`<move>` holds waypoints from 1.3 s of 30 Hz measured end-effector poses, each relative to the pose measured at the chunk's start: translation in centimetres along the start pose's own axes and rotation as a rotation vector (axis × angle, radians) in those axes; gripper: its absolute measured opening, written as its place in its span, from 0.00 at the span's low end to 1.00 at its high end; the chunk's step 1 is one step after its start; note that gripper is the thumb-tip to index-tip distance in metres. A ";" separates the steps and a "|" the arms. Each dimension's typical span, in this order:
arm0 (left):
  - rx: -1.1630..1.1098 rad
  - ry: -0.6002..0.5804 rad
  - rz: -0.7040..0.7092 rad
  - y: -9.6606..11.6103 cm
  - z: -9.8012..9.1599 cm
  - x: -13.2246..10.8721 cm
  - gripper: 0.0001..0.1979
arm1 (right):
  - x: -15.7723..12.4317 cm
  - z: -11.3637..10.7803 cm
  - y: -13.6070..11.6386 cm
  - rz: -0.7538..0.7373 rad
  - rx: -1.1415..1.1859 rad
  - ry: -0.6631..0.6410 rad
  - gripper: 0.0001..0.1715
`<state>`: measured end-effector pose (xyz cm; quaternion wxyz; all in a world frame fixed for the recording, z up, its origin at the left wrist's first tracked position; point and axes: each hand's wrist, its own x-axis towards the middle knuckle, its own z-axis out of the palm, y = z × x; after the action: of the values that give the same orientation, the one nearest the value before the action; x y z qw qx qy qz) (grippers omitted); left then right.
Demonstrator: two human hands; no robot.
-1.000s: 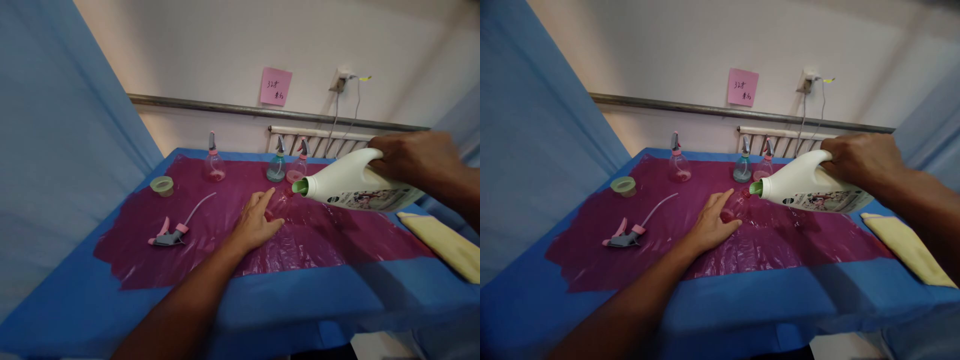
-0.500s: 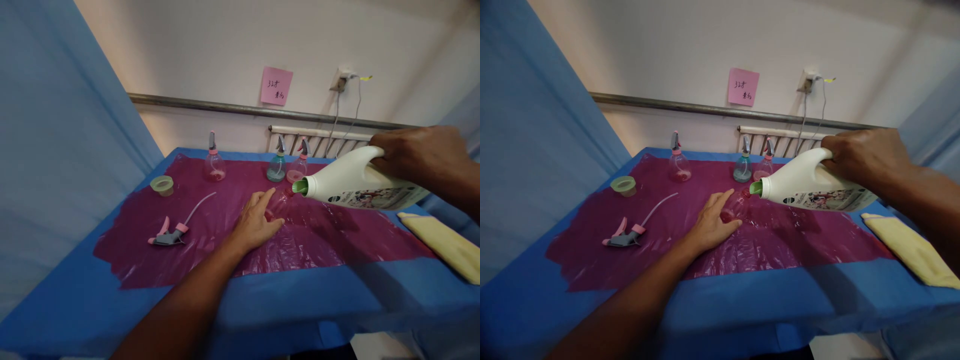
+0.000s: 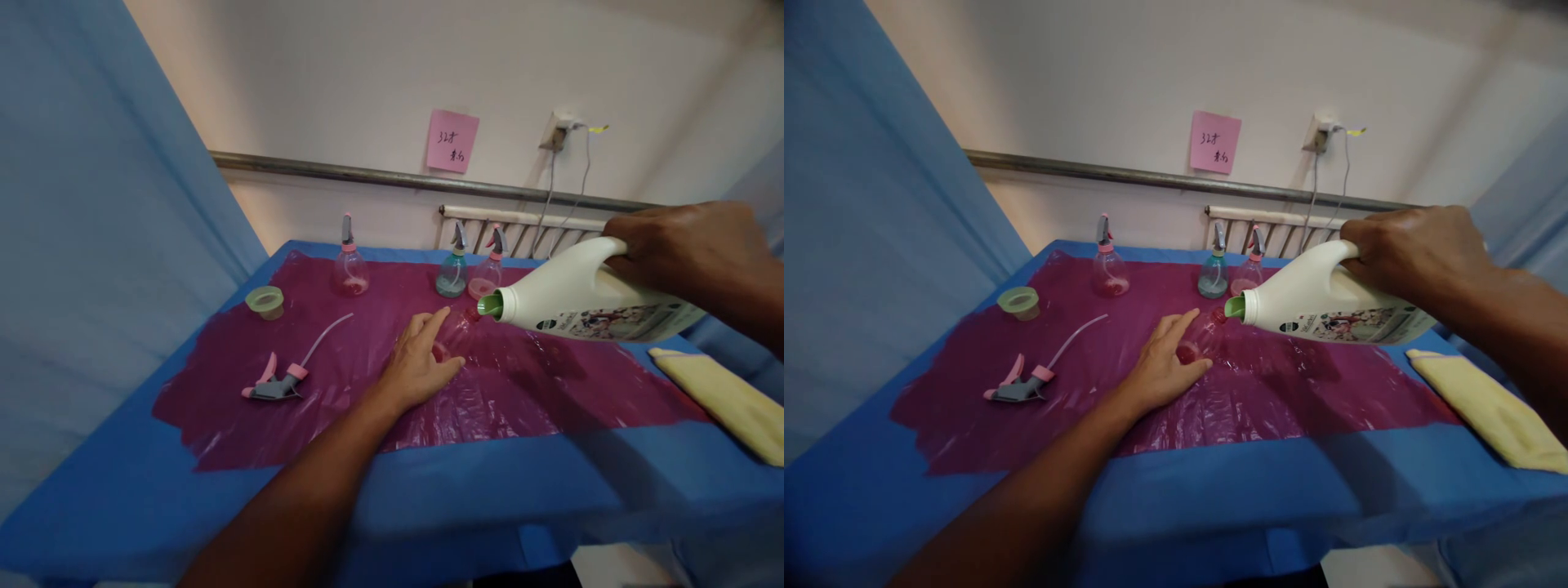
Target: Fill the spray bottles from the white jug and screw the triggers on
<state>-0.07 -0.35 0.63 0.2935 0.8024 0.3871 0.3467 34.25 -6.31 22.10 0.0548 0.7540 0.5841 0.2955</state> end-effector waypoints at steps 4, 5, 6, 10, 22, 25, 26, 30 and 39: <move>-0.002 -0.006 -0.011 0.2 -0.1 0.0 0.46 | 0.2 0.1 0.1 0.001 -0.013 -0.004 0.11; -0.004 -0.007 -0.012 0.2 -0.1 0.0 0.46 | 0.2 0.0 0.1 0.003 -0.013 -0.007 0.11; -0.004 -0.007 -0.013 0.2 -0.1 -0.1 0.46 | 0.2 -0.1 0.0 0.006 -0.012 -0.012 0.10; -0.003 -0.006 -0.006 0.1 -0.1 -0.1 0.46 | 0.4 -0.4 -0.2 0.000 -0.020 -0.016 0.10; -0.012 -0.006 -0.004 0.2 -0.2 0.0 0.46 | 0.6 -1.0 -0.4 0.033 -0.036 -0.058 0.10; -0.010 -0.008 -0.009 0.3 -0.3 -0.1 0.46 | 0.7 -0.6 -0.1 0.013 -0.036 -0.016 0.11; -0.008 -0.007 -0.010 0.3 -0.3 -0.1 0.46 | 0.7 -0.5 0.0 0.008 -0.035 -0.009 0.11; -0.001 -0.004 -0.011 0.3 -0.3 -0.1 0.46 | 0.5 -0.8 -0.1 0.017 -0.049 -0.037 0.12; 0.012 -0.015 -0.016 0.5 -0.4 -0.1 0.46 | 0.1 -1.7 -0.3 -0.041 -0.126 -0.096 0.17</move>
<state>-0.18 -0.58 1.17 0.2942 0.8036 0.3934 0.3361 33.16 -6.63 23.41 0.1360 0.7503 0.5764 0.2939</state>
